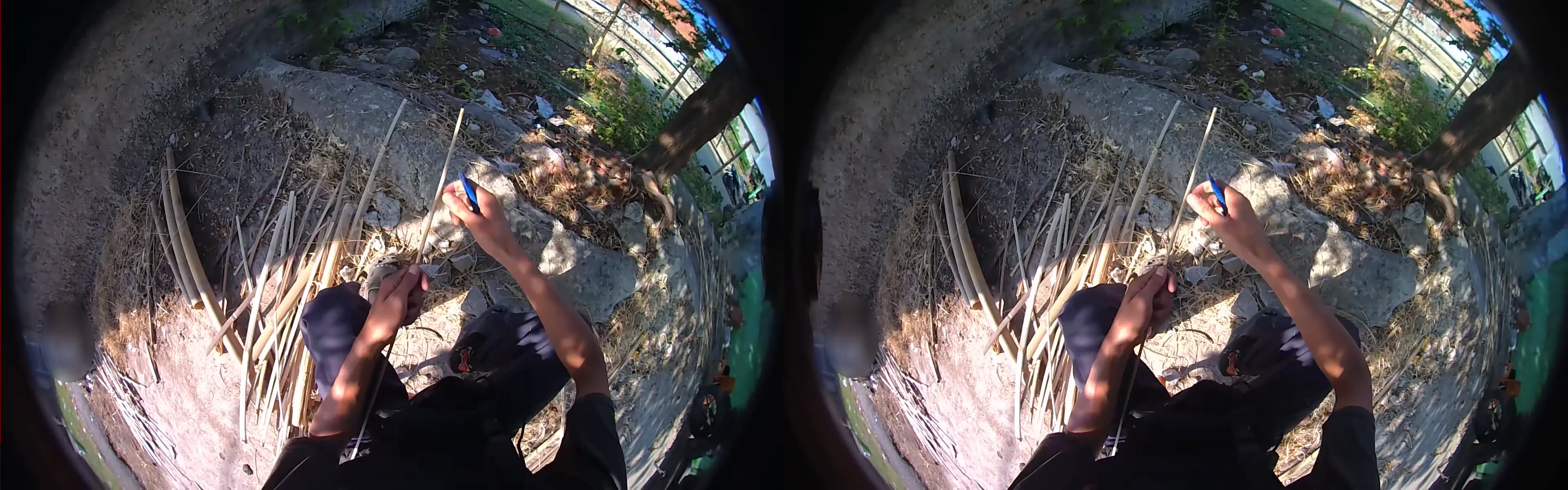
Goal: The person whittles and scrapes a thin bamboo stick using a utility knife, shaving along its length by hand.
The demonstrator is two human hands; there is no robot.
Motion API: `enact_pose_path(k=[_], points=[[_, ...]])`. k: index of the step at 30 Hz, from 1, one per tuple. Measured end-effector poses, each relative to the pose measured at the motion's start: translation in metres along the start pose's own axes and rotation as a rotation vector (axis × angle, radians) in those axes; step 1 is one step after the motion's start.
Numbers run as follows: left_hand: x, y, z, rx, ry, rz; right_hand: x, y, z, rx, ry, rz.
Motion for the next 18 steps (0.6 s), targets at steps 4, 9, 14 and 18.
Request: enact_pose_path(k=[4, 9, 14, 18], points=[[-0.003, -0.003, -0.009, -0.019, 0.037, 0.023, -0.003, -0.005, -0.017, 0.110, 0.025, 0.019], [-0.002, -0.012, -0.023, 0.060, 0.023, -0.058, -0.009, -0.016, -0.007, 0.136, 0.043, -0.128], [0.007, -0.010, -0.014, 0.298, 0.044, -0.189, -0.013, -0.008, -0.018, 0.166, 0.095, 0.003], [0.005, -0.004, -0.014, 0.180, 0.071, -0.102, -0.012, -0.022, -0.019, 0.141, 0.090, 0.053]])
Point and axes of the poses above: each hand's wrist, its own x-axis towards the middle knuckle, its own z-axis out of the back of the hand, y = z × x, the point moved 7 cm from there along x, towards the middle knuckle, and after that the axes turned 12 degrees about -z, right-handed, at the moved point
